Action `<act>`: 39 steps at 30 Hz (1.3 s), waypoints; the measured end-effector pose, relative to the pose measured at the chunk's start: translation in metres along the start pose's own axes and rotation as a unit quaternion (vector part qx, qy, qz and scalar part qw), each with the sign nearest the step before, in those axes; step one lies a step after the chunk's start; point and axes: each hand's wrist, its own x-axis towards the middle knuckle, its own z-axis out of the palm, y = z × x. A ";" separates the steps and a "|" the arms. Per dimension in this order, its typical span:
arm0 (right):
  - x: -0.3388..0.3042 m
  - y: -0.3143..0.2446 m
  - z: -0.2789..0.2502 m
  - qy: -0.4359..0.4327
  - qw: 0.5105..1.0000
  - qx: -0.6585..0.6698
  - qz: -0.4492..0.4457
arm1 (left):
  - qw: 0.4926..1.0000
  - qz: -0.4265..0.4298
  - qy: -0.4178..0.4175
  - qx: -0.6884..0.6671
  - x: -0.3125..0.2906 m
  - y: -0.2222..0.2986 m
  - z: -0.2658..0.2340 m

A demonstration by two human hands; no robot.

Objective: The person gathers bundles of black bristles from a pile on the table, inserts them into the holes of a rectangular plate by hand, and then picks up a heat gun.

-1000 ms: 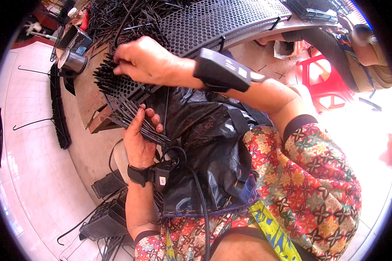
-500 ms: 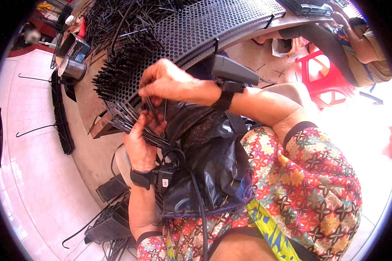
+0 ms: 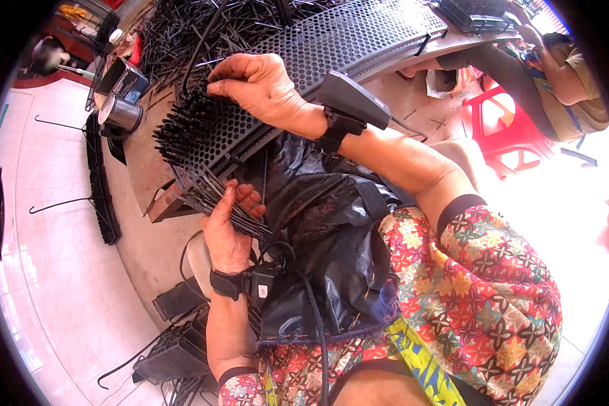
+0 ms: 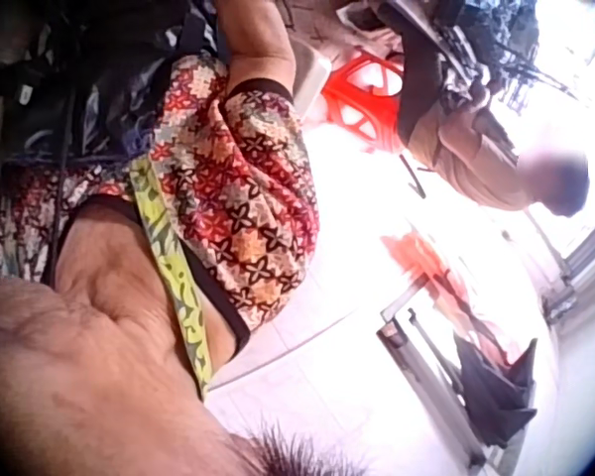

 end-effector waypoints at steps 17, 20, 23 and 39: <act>0.015 -0.006 0.015 -0.173 0.890 -0.376 -0.191 | 1.000 -0.017 -0.017 0.015 0.001 -0.001 0.001; 0.027 -0.007 0.018 -0.201 0.885 -0.356 -0.221 | 0.999 -0.011 -0.037 0.023 0.001 -0.002 -0.001; 0.035 -0.011 0.019 -0.233 0.872 -0.385 -0.194 | 0.998 -0.014 -0.054 0.013 0.001 -0.001 -0.001; 0.028 -0.010 0.013 -0.261 0.872 -0.373 -0.179 | 0.994 -0.028 -0.107 0.006 0.005 -0.003 -0.005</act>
